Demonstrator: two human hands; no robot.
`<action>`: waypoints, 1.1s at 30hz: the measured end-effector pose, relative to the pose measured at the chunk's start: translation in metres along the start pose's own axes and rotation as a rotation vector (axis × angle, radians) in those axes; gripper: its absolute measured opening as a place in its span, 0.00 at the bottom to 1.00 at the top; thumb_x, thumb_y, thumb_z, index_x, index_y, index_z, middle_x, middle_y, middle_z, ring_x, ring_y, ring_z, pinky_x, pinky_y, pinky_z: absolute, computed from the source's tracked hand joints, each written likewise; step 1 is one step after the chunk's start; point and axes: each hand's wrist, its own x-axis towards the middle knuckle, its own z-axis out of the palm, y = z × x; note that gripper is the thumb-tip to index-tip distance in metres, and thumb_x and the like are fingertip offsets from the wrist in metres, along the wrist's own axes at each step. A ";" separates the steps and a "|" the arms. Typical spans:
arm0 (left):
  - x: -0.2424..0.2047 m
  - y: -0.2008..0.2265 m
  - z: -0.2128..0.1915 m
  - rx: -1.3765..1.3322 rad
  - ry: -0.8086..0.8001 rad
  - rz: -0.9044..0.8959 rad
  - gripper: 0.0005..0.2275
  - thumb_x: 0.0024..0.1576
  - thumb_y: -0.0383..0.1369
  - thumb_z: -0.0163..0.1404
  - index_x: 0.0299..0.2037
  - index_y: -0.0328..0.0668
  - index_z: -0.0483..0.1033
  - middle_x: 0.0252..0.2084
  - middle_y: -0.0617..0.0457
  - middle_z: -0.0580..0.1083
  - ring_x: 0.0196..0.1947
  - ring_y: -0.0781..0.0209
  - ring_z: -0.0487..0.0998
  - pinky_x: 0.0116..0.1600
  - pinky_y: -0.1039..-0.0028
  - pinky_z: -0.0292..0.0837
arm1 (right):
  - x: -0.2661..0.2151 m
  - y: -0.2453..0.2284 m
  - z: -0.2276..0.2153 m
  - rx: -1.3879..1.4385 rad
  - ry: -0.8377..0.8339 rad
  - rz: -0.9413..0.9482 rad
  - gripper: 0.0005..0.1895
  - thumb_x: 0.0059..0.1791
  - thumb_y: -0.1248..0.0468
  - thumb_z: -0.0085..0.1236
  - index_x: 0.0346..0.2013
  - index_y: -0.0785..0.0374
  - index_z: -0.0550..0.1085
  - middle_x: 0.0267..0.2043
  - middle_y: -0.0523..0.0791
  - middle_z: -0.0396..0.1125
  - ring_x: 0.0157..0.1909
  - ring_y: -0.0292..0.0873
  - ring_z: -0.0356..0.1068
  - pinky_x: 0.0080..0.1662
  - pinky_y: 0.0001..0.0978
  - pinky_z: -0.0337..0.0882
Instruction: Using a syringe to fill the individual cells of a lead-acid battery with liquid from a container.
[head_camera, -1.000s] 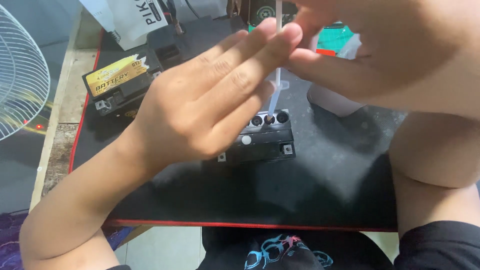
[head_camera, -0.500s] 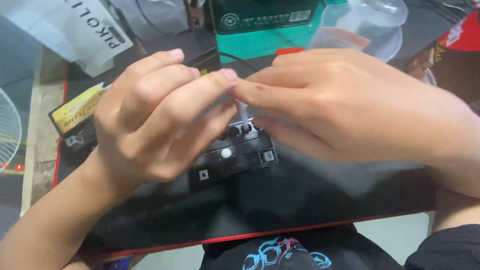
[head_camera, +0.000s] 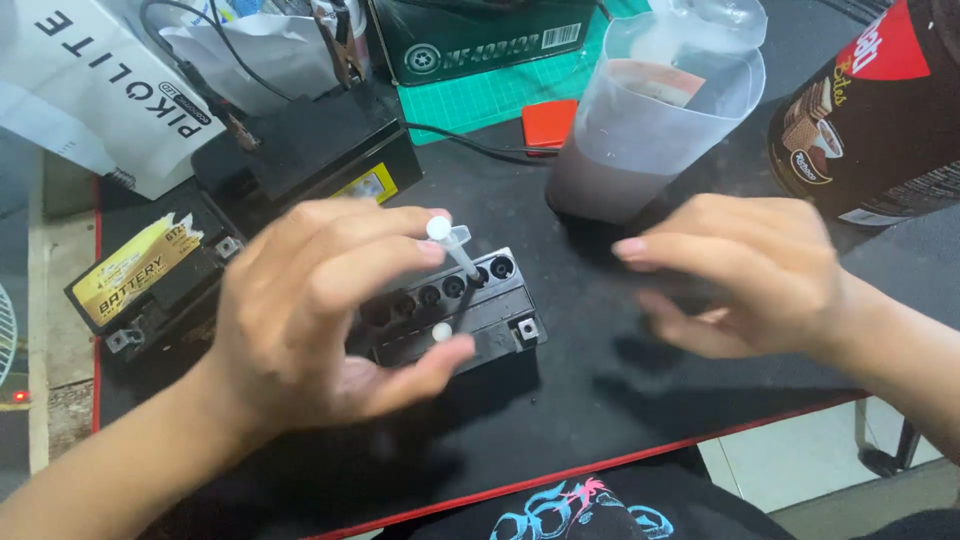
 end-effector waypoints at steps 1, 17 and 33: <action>-0.008 0.000 0.003 -0.132 -0.018 -0.090 0.29 0.57 0.44 0.65 0.56 0.32 0.62 0.53 0.35 0.77 0.52 0.42 0.84 0.59 0.58 0.78 | -0.008 0.003 0.000 0.021 0.067 0.034 0.11 0.50 0.71 0.58 0.45 0.74 0.72 0.29 0.51 0.69 0.26 0.47 0.67 0.32 0.34 0.67; -0.091 0.009 0.046 -0.403 -0.151 -0.706 0.43 0.35 0.44 0.75 0.62 0.44 0.65 0.54 0.53 0.79 0.50 0.64 0.85 0.58 0.77 0.75 | -0.009 0.039 0.020 0.431 0.129 1.058 0.47 0.41 0.71 0.72 0.69 0.59 0.55 0.35 0.49 0.66 0.28 0.38 0.69 0.26 0.20 0.63; -0.060 0.009 0.067 -0.651 -0.124 -0.513 0.39 0.42 0.41 0.72 0.62 0.39 0.64 0.60 0.48 0.76 0.56 0.58 0.83 0.62 0.75 0.76 | -0.002 0.038 0.037 0.251 0.124 0.626 0.45 0.40 0.59 0.74 0.66 0.69 0.63 0.66 0.53 0.64 0.69 0.50 0.63 0.71 0.43 0.60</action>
